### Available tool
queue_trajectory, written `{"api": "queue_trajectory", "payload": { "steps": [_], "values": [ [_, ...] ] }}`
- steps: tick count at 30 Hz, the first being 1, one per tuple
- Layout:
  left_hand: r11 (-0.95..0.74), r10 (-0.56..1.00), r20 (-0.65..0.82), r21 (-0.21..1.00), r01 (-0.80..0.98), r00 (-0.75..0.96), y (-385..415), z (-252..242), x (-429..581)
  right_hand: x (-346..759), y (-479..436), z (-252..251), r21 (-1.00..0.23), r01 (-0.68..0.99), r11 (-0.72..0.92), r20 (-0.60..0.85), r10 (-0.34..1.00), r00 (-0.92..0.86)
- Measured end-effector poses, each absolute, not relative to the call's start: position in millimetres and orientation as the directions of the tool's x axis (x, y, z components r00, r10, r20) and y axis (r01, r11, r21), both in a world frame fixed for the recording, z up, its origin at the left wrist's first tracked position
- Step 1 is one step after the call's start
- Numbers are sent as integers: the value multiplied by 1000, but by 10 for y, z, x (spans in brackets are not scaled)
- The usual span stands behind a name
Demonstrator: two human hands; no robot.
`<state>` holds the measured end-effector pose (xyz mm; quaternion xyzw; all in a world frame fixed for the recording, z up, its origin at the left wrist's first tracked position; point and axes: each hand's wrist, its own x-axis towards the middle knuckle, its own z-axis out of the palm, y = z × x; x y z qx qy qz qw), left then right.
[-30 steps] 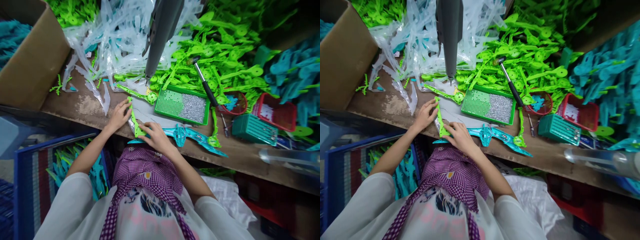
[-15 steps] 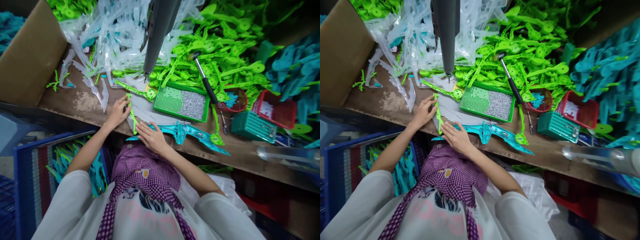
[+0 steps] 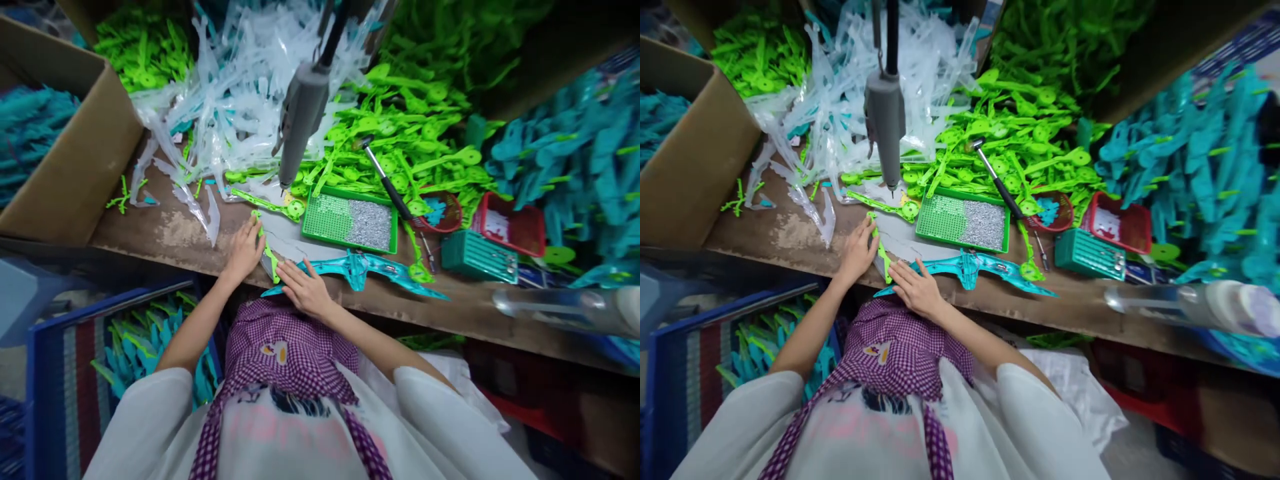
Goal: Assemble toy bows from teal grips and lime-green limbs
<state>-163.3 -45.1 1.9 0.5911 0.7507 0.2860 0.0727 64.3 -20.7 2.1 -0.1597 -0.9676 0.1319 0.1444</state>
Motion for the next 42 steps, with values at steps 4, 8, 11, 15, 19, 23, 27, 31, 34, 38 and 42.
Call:
{"api": "queue_trajectory", "payload": {
  "steps": [4, 8, 11, 15, 19, 23, 27, 31, 34, 38, 42],
  "values": [
    [175, 907, 238, 537, 825, -347, -460, 14, -1586, 610, -224, 197, -449, 313, 837, 204, 437, -876],
    [184, 900, 245, 538, 823, -361, -458, -10, -1600, 407, 24, 709, -629, 354, 692, 392, 676, -624],
    [174, 891, 268, 545, 820, -367, -453, -37, -1613, -1, 527, 1154, -752, 258, 607, 551, 793, -262],
    [146, 886, 292, 563, 814, -361, -453, -31, -1618, -584, 1271, 1457, -814, 25, 580, 539, 772, -336],
    [167, 888, 264, 577, 799, -376, -464, 17, -1610, -627, 1599, 1376, -863, -83, 499, 457, 698, -551],
    [187, 900, 222, 579, 794, -374, -471, 41, -1605, -256, 1676, 1128, -940, -35, 341, 321, 842, -434],
    [187, 901, 225, 569, 801, -370, -462, 25, -1610, -35, 1756, 897, -970, -23, 242, 238, 926, -293],
    [187, 899, 228, 572, 799, -374, -455, 11, -1604, -36, 1797, 742, -969, -30, 247, 247, 940, -236],
    [195, 899, 225, 566, 801, -377, -456, 19, -1592, -54, 1798, 685, -968, -52, 244, 249, 944, -217],
    [201, 901, 215, 564, 801, -377, -454, 34, -1587, -49, 1795, 653, -963, -104, 250, 266, 944, -197],
    [195, 904, 213, 566, 801, -371, -449, 35, -1590, -51, 1786, 630, -965, -76, 252, 263, 942, -209]
  ]
}}
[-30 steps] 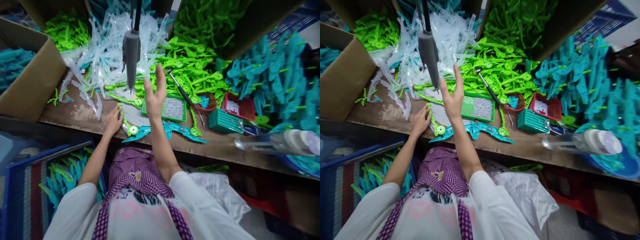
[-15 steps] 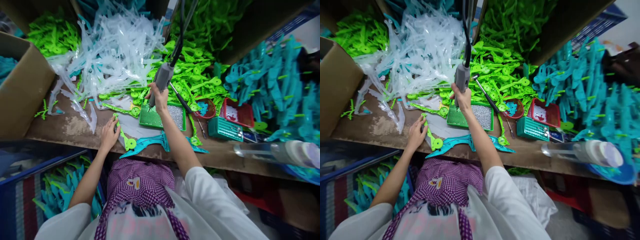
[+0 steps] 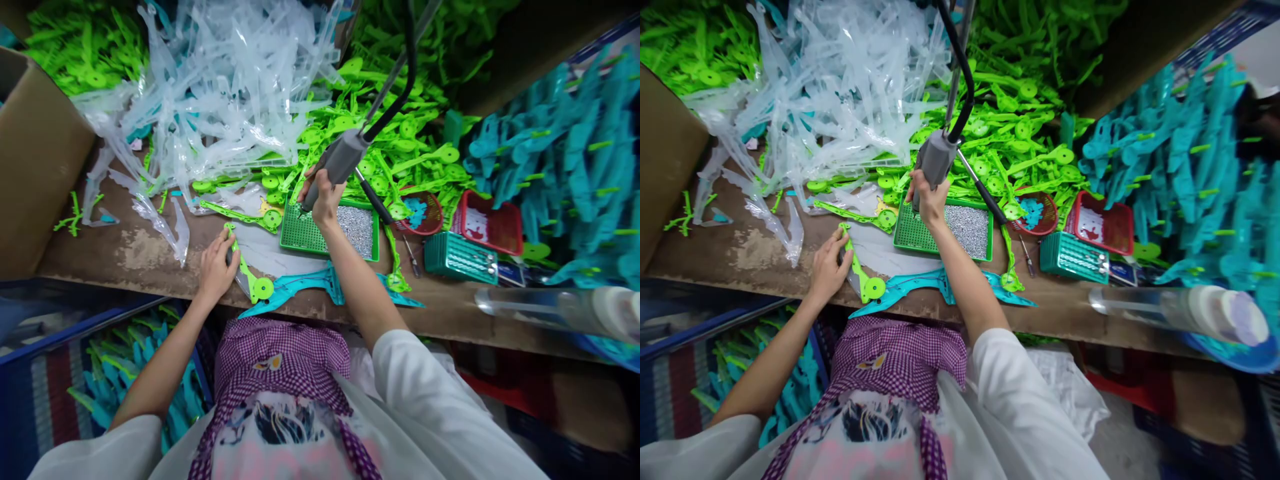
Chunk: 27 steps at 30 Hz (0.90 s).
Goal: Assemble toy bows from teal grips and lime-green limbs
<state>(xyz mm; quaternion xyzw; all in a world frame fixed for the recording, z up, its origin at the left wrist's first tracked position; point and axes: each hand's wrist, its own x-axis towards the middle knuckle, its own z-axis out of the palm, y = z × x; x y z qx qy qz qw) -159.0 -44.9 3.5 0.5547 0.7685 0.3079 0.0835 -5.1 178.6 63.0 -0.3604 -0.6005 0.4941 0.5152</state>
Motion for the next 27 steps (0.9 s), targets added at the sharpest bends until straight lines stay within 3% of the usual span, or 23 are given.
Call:
{"api": "queue_trajectory", "payload": {
  "steps": [12, 23, 27],
  "values": [
    [178, 902, 249, 531, 829, -353, -455, 20, -1604, 68, 1851, 721, -960, -130, 249, 271, 944, -189],
    [165, 898, 245, 585, 794, -367, -457, -7, -1622, 33, 1642, 940, -931, -193, 310, 345, 921, -183],
    [113, 852, 335, 634, 765, -403, -490, 143, -1583, -17, 1370, 1077, -940, -192, 282, 328, 903, -279]
  ]
}}
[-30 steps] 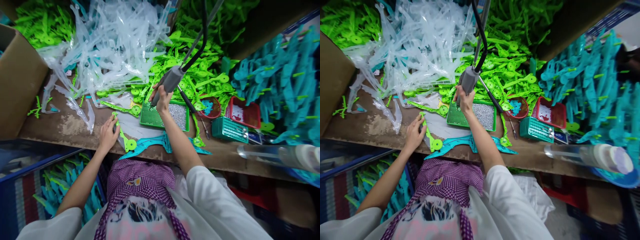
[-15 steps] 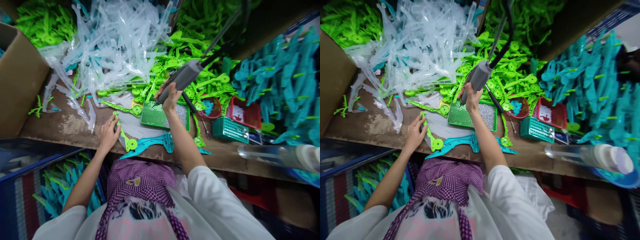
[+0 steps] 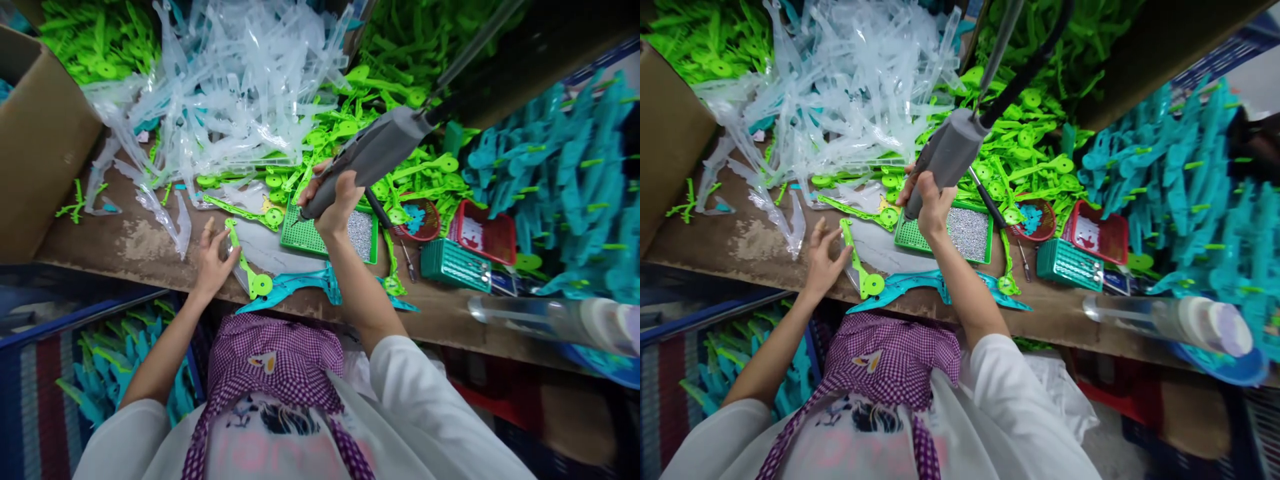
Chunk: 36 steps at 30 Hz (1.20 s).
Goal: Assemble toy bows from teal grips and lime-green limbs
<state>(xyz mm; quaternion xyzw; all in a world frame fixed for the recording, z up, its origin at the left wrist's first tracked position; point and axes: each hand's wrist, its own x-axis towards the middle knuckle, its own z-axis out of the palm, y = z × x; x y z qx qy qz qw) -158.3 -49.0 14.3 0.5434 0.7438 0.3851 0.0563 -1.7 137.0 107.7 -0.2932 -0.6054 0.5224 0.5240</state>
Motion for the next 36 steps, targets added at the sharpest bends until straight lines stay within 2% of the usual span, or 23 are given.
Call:
{"api": "queue_trajectory", "payload": {
  "steps": [2, 8, 14, 21, 25, 30, 36],
  "values": [
    [117, 831, 373, 606, 787, -412, -477, 277, -1488, -76, 1204, 1131, -935, -244, 256, 327, 888, -322],
    [102, 871, 368, 511, 853, -325, -261, 493, -1152, -213, 853, 1206, -938, -315, 145, 268, 880, -393],
    [26, 827, 448, 572, 820, -339, -224, 370, -1129, -236, 771, 1199, -920, -386, 66, 236, 880, -412],
    [19, 868, 375, 629, 777, -325, -302, 328, -1204, -276, 731, 1136, -865, -500, 26, 294, 835, -465],
    [105, 867, 344, 581, 807, -360, -421, 255, -1406, -437, 788, 1040, -887, -457, 71, 299, 841, -450],
    [82, 924, 281, 517, 852, -260, -484, 57, -1602, -904, 934, 870, -933, -343, 113, 277, 832, -481],
    [22, 898, 350, 570, 821, -267, -438, -27, -1591, -1311, 1010, 720, -925, -333, 181, 335, 801, -495]
  ]
}}
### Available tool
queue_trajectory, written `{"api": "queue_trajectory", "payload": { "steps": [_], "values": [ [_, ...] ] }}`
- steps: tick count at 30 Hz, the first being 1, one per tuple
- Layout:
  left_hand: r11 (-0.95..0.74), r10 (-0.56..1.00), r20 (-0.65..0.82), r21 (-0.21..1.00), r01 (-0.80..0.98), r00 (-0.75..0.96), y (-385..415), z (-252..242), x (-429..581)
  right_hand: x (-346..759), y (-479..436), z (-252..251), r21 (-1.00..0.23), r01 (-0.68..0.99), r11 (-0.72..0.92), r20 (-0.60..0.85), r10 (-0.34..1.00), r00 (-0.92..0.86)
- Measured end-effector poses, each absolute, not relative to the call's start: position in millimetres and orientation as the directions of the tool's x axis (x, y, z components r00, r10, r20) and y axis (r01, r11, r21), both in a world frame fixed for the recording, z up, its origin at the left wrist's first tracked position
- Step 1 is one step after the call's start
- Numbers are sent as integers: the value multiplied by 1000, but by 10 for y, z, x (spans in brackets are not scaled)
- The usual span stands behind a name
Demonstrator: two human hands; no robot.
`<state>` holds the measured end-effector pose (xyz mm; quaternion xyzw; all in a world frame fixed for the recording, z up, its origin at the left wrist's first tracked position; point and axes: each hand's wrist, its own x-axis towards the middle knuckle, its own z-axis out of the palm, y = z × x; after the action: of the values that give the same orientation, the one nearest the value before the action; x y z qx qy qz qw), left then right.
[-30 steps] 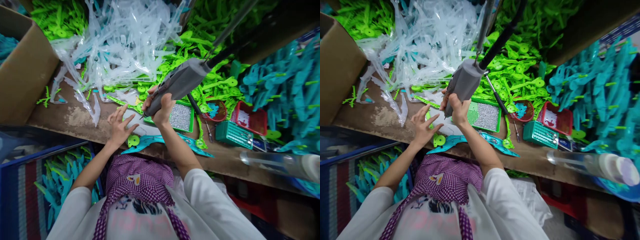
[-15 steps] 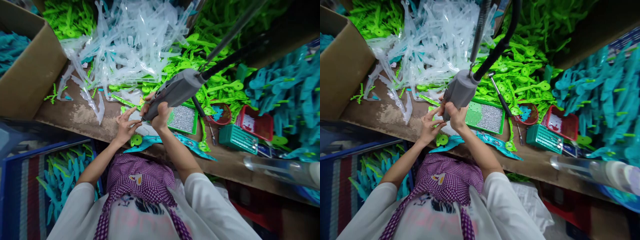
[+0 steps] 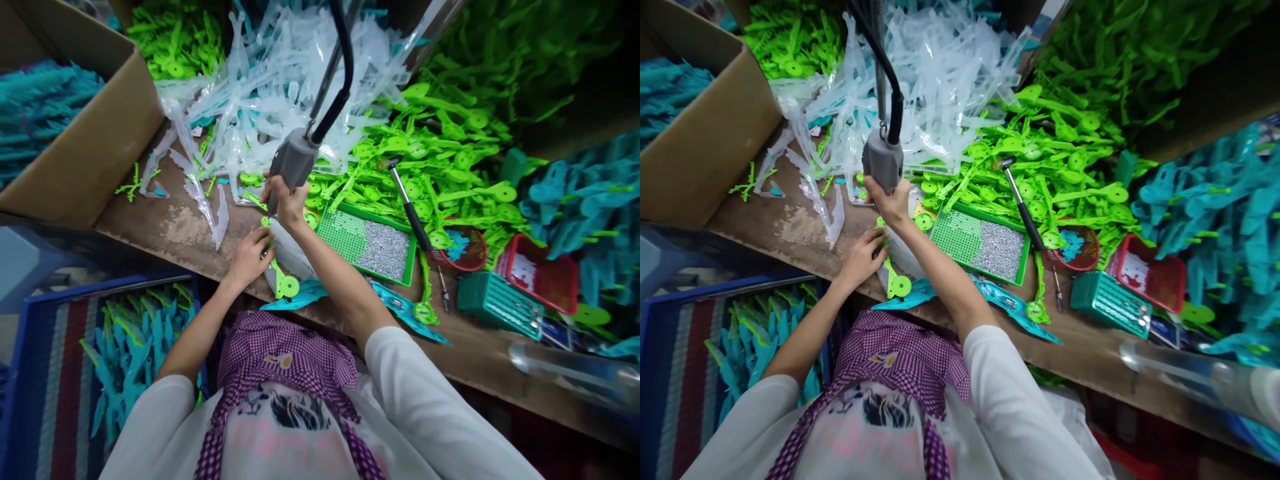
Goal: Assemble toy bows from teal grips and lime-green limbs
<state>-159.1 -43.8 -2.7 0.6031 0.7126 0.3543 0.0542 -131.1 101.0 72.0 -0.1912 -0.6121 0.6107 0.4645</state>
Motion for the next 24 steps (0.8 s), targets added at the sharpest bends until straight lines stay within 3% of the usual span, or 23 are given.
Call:
{"api": "queue_trajectory", "payload": {
  "steps": [13, 20, 24],
  "values": [
    [4, 871, 376, 637, 771, -315, -435, -88, -1566, -1455, 1016, 649, -949, -220, 226, 315, 704, -636],
    [2, 858, 408, 606, 796, -313, -423, -95, -1576, -1502, 985, 630, -960, -191, 207, 281, 647, -709],
    [16, 866, 388, 607, 795, -314, -424, -73, -1594, -1393, 1046, 766, -965, -180, 192, 263, 728, -633]
  ]
}}
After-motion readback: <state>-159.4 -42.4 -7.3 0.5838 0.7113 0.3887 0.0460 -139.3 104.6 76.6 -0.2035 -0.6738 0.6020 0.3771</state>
